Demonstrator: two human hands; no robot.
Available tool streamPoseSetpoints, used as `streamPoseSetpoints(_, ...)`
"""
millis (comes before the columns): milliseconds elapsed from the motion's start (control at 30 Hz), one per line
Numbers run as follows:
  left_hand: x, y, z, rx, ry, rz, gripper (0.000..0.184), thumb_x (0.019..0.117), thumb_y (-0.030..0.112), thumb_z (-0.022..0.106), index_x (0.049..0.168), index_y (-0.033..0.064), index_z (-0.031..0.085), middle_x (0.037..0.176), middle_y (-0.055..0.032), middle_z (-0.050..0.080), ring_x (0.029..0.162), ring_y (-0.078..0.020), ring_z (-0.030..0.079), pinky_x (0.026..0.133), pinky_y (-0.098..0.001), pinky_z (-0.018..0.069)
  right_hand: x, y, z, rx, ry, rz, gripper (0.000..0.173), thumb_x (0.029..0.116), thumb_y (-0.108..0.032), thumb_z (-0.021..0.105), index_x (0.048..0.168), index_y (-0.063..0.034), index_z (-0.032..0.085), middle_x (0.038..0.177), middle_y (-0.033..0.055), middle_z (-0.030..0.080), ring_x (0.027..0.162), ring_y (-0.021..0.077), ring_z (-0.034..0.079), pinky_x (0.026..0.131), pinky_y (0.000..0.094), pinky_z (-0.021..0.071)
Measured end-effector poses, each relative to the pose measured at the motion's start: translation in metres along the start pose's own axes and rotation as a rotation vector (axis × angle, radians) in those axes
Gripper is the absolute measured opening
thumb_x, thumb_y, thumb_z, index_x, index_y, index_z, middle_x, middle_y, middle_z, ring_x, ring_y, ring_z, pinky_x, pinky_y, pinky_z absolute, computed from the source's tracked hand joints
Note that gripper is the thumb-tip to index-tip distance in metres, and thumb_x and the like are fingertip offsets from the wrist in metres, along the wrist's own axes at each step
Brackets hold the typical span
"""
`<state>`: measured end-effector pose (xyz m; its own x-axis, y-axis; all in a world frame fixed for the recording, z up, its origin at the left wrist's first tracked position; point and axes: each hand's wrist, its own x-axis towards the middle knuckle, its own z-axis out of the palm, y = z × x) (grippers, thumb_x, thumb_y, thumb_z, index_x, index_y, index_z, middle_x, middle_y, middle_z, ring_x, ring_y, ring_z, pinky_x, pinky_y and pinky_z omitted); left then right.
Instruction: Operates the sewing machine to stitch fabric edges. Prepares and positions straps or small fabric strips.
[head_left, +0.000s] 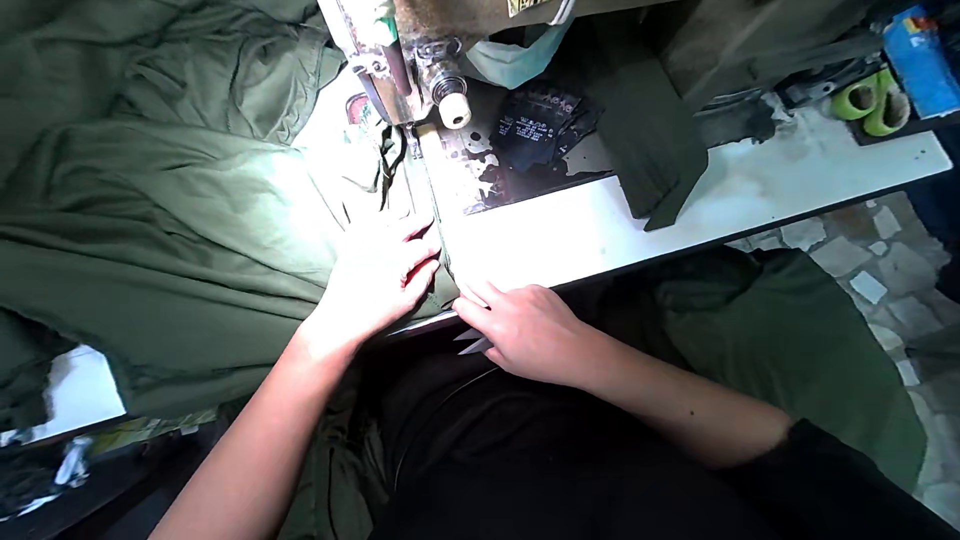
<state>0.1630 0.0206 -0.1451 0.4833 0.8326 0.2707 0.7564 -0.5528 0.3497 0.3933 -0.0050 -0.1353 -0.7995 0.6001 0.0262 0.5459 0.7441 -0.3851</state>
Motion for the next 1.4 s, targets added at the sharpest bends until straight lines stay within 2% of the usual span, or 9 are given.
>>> streamPoseSetpoints(167, -0.010, 0.011, 0.001, -0.003, -0.024, -0.040, 0.031, 0.0972, 0.023, 0.055, 0.107, 0.0064, 0.080, 0.136, -0.0188, 0.065, 0.131, -0.0423, 0.056, 0.106, -0.0616, 0.0393, -0.001, 0.000, 0.002, -0.016, 0.034, -0.010, 0.036, 0.0830, -0.014, 0.074, 0.118, -0.0071, 0.072, 0.117, 0.0171, 0.067, 0.061, 0.0248, 0.064, 0.045, 0.0368, 0.0468)
streamPoseSetpoints(333, -0.013, 0.015, 0.004, -0.031, 0.050, -0.100, 0.035, 0.1010, 0.019, 0.050, 0.115, -0.0025, 0.074, 0.131, -0.0203, 0.068, 0.123, -0.0389, 0.063, 0.105, -0.0563, 0.0435, -0.002, -0.001, 0.003, -0.017, 0.029, -0.004, 0.035, 0.0825, -0.012, 0.074, 0.117, -0.0068, 0.072, 0.120, 0.0184, 0.067, 0.061, 0.0256, 0.064, 0.046, 0.0377, 0.0473)
streamPoseSetpoints(467, -0.014, 0.018, 0.005, 0.063, -0.021, -0.042, 0.034, 0.1005, 0.020, 0.052, 0.113, -0.0001, 0.075, 0.134, -0.0195, 0.067, 0.130, -0.0422, 0.059, 0.106, -0.0629, 0.0404, -0.003, 0.000, 0.006, -0.036, 0.076, -0.025, 0.033, 0.0828, -0.012, 0.073, 0.116, -0.0065, 0.073, 0.117, 0.0183, 0.068, 0.057, 0.0248, 0.063, 0.044, 0.0373, 0.0474)
streamPoseSetpoints(667, -0.006, 0.016, -0.004, 0.164, -0.057, 0.116, 0.032, 0.0957, 0.018, 0.052, 0.108, 0.0016, 0.077, 0.129, -0.0178, 0.070, 0.126, -0.0437, 0.061, 0.101, -0.0685, 0.0431, -0.003, 0.002, 0.008, -0.097, 0.131, -0.164, 0.031, 0.0823, -0.009, 0.074, 0.112, 0.0016, 0.074, 0.135, 0.0167, 0.066, 0.063, 0.0222, 0.067, 0.048, 0.0351, 0.0485)
streamPoseSetpoints(767, -0.002, 0.018, -0.006, 0.142, -0.062, 0.139, 0.031, 0.0811, 0.023, 0.059, 0.093, 0.0011, 0.076, 0.120, -0.0183, 0.071, 0.125, -0.0431, 0.060, 0.097, -0.0624, 0.0452, 0.003, 0.007, -0.003, 0.105, 0.143, -0.144, 0.033, 0.0798, -0.010, 0.076, 0.110, 0.0029, 0.073, 0.128, 0.0170, 0.069, 0.076, 0.0247, 0.072, 0.057, 0.0389, 0.0566)
streamPoseSetpoints(933, -0.001, 0.013, 0.006, -0.044, 0.045, 0.072, 0.019, 0.0851, 0.009, 0.060, 0.091, -0.0027, 0.074, 0.109, -0.0212, 0.071, 0.108, -0.0401, 0.067, 0.092, -0.0554, 0.0505, 0.013, 0.011, -0.016, 0.162, 0.163, -0.123, 0.032, 0.0791, -0.012, 0.074, 0.110, -0.0011, 0.074, 0.120, 0.0148, 0.072, 0.084, 0.0236, 0.073, 0.061, 0.0393, 0.0576)
streamPoseSetpoints(1133, 0.004, 0.016, -0.009, -0.318, 0.097, -0.267, 0.022, 0.0966, 0.014, 0.057, 0.106, 0.0045, 0.074, 0.100, -0.0069, 0.072, 0.095, -0.0095, 0.067, 0.087, -0.0283, 0.0537, 0.013, 0.006, -0.005, 0.053, 0.061, -0.076, 0.028, 0.0831, -0.016, 0.075, 0.109, -0.0037, 0.073, 0.128, 0.0151, 0.068, 0.078, 0.0261, 0.072, 0.055, 0.0409, 0.0548)
streamPoseSetpoints(1233, -0.002, 0.017, 0.000, -0.176, 0.058, -0.072, 0.027, 0.0858, 0.006, 0.055, 0.100, -0.0008, 0.077, 0.115, -0.0174, 0.071, 0.111, -0.0325, 0.065, 0.096, -0.0497, 0.0484, 0.012, 0.003, -0.006, 0.040, 0.036, -0.056, 0.027, 0.0838, -0.018, 0.074, 0.108, -0.0054, 0.073, 0.127, 0.0157, 0.067, 0.074, 0.0258, 0.071, 0.051, 0.0396, 0.0522)
streamPoseSetpoints(1400, -0.009, 0.021, 0.006, 0.006, 0.010, -0.005, 0.028, 0.0817, 0.008, 0.061, 0.102, -0.0025, 0.077, 0.121, -0.0205, 0.070, 0.114, -0.0397, 0.065, 0.096, -0.0565, 0.0479, 0.011, 0.002, -0.005, 0.035, 0.049, -0.049, 0.020, 0.0850, -0.018, 0.074, 0.102, -0.0065, 0.073, 0.125, 0.0156, 0.068, 0.068, 0.0239, 0.068, 0.048, 0.0378, 0.0498)
